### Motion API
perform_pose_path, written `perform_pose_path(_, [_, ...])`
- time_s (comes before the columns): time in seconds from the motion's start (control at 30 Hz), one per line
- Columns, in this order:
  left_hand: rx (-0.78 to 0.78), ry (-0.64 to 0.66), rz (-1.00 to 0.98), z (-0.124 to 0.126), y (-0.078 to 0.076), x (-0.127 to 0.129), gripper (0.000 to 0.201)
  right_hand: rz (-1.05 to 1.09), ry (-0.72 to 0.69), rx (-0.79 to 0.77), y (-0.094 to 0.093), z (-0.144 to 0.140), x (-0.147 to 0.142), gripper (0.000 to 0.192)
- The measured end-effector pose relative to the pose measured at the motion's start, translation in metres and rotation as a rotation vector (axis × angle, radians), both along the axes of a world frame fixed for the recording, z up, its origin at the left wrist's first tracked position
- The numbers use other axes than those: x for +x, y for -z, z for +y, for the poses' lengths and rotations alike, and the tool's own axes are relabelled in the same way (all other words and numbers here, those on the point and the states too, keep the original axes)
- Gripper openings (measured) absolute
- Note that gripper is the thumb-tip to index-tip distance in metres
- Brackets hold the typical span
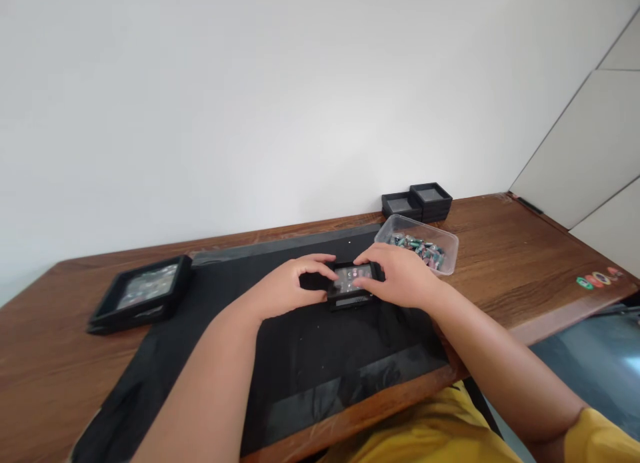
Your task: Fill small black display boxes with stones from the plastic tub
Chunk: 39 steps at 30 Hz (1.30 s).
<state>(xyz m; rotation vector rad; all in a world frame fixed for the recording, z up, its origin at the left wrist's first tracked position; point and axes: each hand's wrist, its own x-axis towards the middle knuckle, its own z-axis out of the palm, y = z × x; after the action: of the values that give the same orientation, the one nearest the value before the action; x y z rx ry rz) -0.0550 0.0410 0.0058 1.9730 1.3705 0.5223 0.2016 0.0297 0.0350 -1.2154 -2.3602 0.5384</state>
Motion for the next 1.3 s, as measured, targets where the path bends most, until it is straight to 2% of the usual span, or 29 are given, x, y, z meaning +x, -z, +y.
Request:
perform_pose_path(0.13, [-0.016, 0.039, 0.026, -0.004, -0.002, -0.003, 0.049, -0.026, -0.024, 0.009, 0.007, 0.000, 0.001, 0.058])
perform_pose_path(0.27, [-0.005, 0.012, 0.016, -0.006, 0.002, 0.004, 0.071, -0.056, -0.056, 0.005, 0.013, 0.002, 0.000, 0.061])
perform_pose_path(0.47, [-0.005, -0.033, 0.064, -0.007, 0.009, 0.014, 0.086, -0.118, -0.070, -0.075, 0.010, 0.004, -0.002, 0.066])
perform_pose_path(0.63, [-0.050, -0.062, 0.098, -0.006, 0.009, 0.017, 0.093, -0.137, -0.071, -0.124, 0.009, 0.004, -0.002, 0.069])
perform_pose_path(0.8, [-0.056, -0.063, 0.117, -0.007, 0.009, 0.018, 0.095, -0.110, -0.066, -0.104, 0.014, 0.006, -0.001, 0.068])
perform_pose_path(1.0, [-0.030, 0.069, 0.196, -0.009, 0.004, 0.021, 0.110, -0.156, -0.088, -0.067, 0.013, 0.005, -0.001, 0.070])
perform_pose_path(1.07, [-0.014, 0.077, 0.218, -0.010, 0.003, 0.025, 0.110, -0.158, -0.087, -0.047, 0.012, 0.004, -0.001, 0.067])
perform_pose_path(1.2, [0.020, 0.025, 0.221, -0.011, -0.002, 0.026, 0.104, -0.100, -0.085, -0.002, 0.011, 0.002, 0.000, 0.057])
perform_pose_path(1.3, [0.069, -0.139, 0.148, -0.012, -0.012, 0.010, 0.103, -0.064, -0.111, 0.015, 0.009, 0.000, 0.002, 0.063])
